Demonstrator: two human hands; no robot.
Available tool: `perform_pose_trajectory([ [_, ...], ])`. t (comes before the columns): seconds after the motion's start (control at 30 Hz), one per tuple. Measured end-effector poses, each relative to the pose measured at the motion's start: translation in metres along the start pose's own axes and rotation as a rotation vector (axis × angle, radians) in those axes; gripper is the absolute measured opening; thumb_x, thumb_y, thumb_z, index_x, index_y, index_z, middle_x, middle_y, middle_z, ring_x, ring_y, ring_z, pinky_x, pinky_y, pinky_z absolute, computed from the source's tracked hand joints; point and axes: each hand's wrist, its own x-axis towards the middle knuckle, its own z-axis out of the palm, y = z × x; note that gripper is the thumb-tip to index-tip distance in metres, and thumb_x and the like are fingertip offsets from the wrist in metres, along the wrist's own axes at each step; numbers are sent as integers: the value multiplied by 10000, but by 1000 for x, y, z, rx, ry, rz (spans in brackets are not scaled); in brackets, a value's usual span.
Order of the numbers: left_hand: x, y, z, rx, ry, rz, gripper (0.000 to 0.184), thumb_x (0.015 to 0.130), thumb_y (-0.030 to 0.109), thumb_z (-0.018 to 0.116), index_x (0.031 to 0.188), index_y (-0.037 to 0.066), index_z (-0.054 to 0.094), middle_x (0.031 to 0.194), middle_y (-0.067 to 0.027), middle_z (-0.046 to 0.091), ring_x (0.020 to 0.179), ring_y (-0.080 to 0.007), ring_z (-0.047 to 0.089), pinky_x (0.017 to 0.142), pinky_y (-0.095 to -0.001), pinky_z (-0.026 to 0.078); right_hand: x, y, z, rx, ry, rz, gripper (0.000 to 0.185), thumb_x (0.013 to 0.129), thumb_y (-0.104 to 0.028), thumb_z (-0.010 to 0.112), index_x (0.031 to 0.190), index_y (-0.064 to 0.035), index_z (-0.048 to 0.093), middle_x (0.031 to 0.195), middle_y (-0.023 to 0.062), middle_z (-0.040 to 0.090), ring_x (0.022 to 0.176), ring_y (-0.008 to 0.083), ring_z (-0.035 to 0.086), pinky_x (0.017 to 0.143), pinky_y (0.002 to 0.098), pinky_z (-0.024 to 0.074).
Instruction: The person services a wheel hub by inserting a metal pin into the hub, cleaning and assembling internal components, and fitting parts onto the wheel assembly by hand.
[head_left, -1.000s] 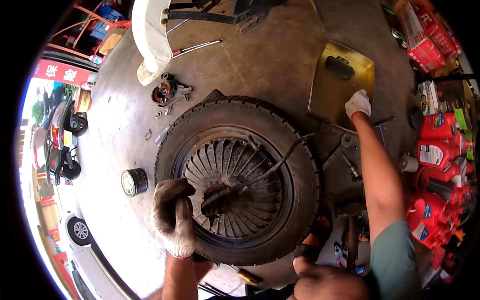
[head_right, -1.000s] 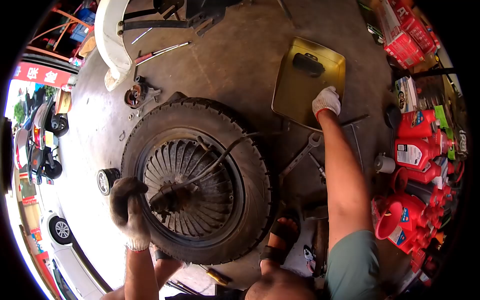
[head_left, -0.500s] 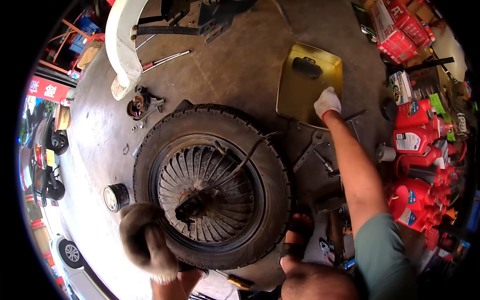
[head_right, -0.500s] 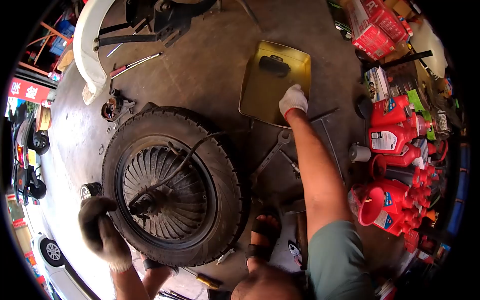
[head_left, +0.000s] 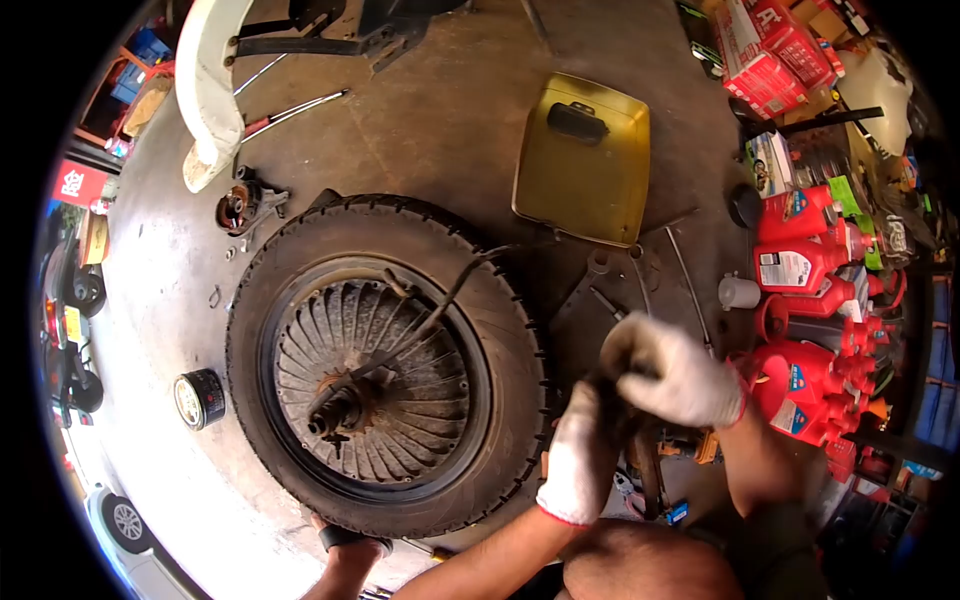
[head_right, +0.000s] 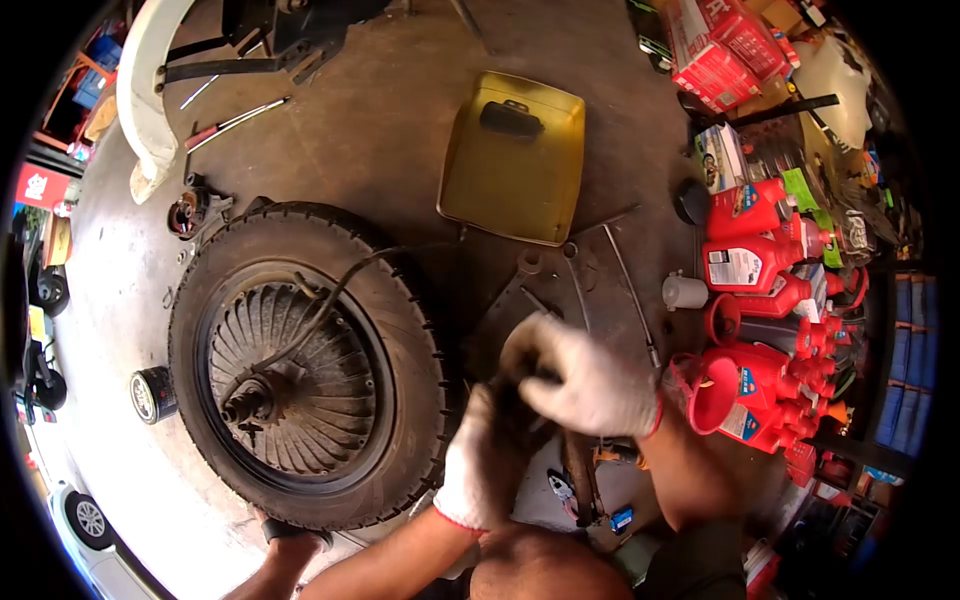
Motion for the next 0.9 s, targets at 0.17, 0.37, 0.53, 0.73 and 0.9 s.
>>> perform_pose_trajectory([
  [0.17,25,-27,-58,395,15,138,395,1108,355,356,1281,63,558,1228,-124,625,1170,-249,583,1046,-385,463,1,-6,-22,-72,-32,109,208,891,-68,670,1088,-5,646,976,117,715,895,197,700,828,347,553],
  [0.37,17,-40,-84,1542,4,782,221,937,-11,531,1128,-1,642,1035,-175,702,953,-362,675,854,-383,541,129,89,-105,-1310,437,-3,250,863,-169,621,1097,-93,664,1073,99,702,1039,322,637,945,469,468],
  [0.53,13,-36,-82,1791,53,1002,244,945,25,559,1160,6,672,1022,-160,727,933,-334,707,779,-370,563,201,140,-111,-1668,203,129,234,859,-175,611,1077,-171,696,1032,35,742,1084,269,666,951,460,440],
  [0.73,24,-46,-79,665,310,157,412,1061,447,491,1185,89,652,905,-36,699,807,-128,655,690,-283,516,210,144,-105,-1571,192,254,170,861,-160,614,1009,-126,691,955,106,761,967,298,724,929,486,452],
  [0.9,46,-38,-73,265,303,-33,318,1070,344,467,1127,86,644,951,-75,658,878,-225,624,777,-336,507,136,98,-93,-848,394,-63,189,845,-164,629,964,-19,648,922,192,730,932,371,704,827,454,526],
])
